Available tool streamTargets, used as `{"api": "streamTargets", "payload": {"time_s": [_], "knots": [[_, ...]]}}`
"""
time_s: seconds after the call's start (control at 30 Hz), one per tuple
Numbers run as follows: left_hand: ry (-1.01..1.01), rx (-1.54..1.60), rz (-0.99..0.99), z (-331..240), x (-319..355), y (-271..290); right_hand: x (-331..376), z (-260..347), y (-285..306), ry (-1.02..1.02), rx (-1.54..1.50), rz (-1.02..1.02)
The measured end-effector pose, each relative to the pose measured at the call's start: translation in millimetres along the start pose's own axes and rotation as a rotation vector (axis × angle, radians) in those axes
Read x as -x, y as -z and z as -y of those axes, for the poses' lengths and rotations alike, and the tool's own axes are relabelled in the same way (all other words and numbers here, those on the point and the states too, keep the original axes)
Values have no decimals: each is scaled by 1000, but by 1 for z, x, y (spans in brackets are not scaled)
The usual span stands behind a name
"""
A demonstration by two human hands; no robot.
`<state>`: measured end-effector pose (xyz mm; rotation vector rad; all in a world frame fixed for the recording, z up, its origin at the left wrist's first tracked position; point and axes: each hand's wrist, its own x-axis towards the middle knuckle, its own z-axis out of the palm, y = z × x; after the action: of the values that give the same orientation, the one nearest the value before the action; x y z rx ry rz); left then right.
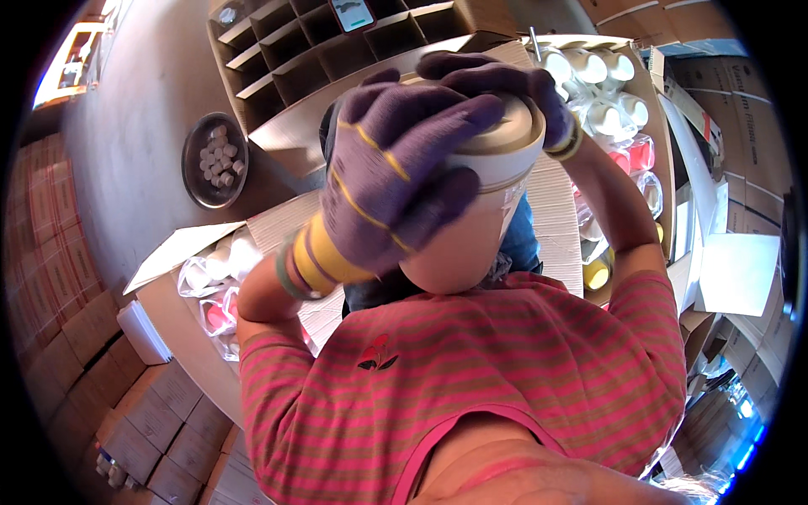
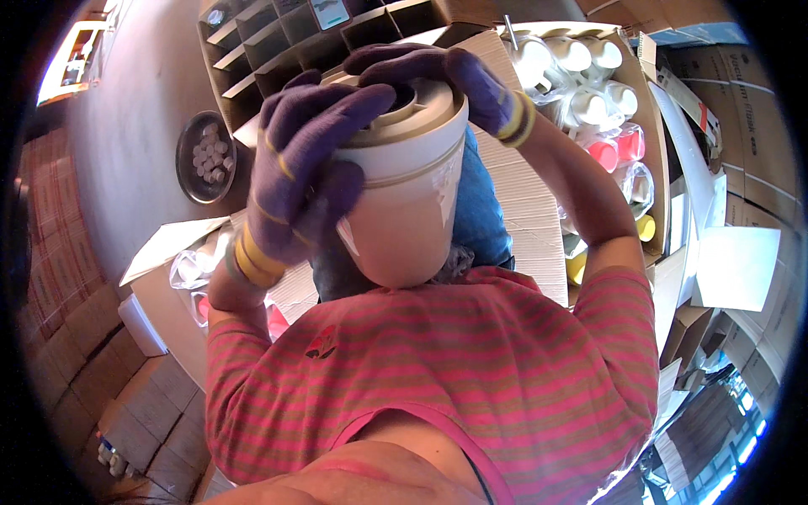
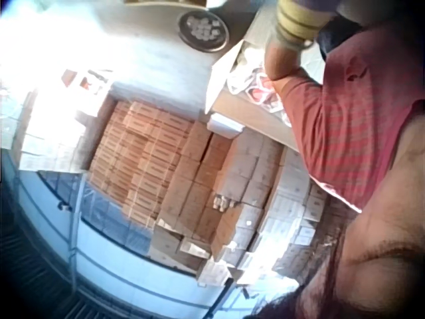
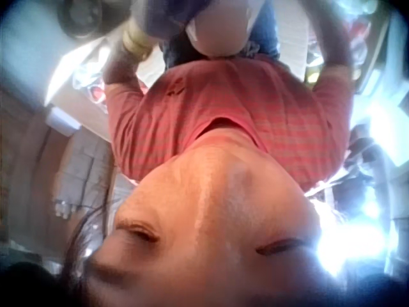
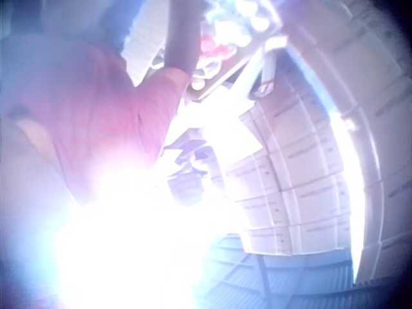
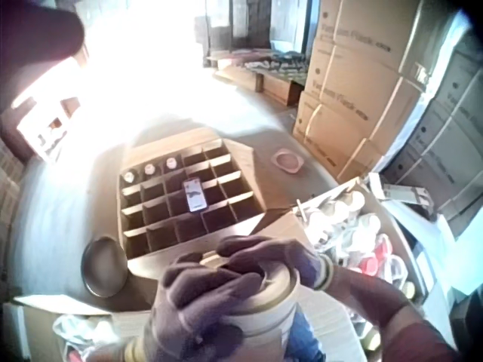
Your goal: The person assembles cylindrical containers by inserting a metal insert into a beige plastic body, securing a lid, and placing a black rubber seal inside. They then wrap the assembled unit in a clear plastic bag and place it into a cardboard box.
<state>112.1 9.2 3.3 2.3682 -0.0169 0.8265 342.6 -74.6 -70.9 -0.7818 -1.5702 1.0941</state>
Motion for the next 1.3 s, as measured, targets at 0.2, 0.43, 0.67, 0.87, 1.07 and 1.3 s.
{"api": "streamTargets", "payload": {"time_s": [0.2, 0.43, 0.67, 0.87, 1.07, 1.3], "knots": [[375, 610, -318, 35, 45, -19, 5, 23, -23, 108, 146, -153], [195, 964, -278, 54, 33, 1, 7, 52, -33, -28, 482, -360], [118, 517, -163, 99, 41, 0, 6, 64, -38, 32, 275, -311], [120, 413, -106, 99, 35, -11, -3, 79, -51, -47, 707, -158], [103, 312, -62, 64, 16, 3, 11, 51, -31, 209, 568, -88], [159, 473, 26, 42, 6, 9, 7, 38, -32, 28, 257, -156]]}}
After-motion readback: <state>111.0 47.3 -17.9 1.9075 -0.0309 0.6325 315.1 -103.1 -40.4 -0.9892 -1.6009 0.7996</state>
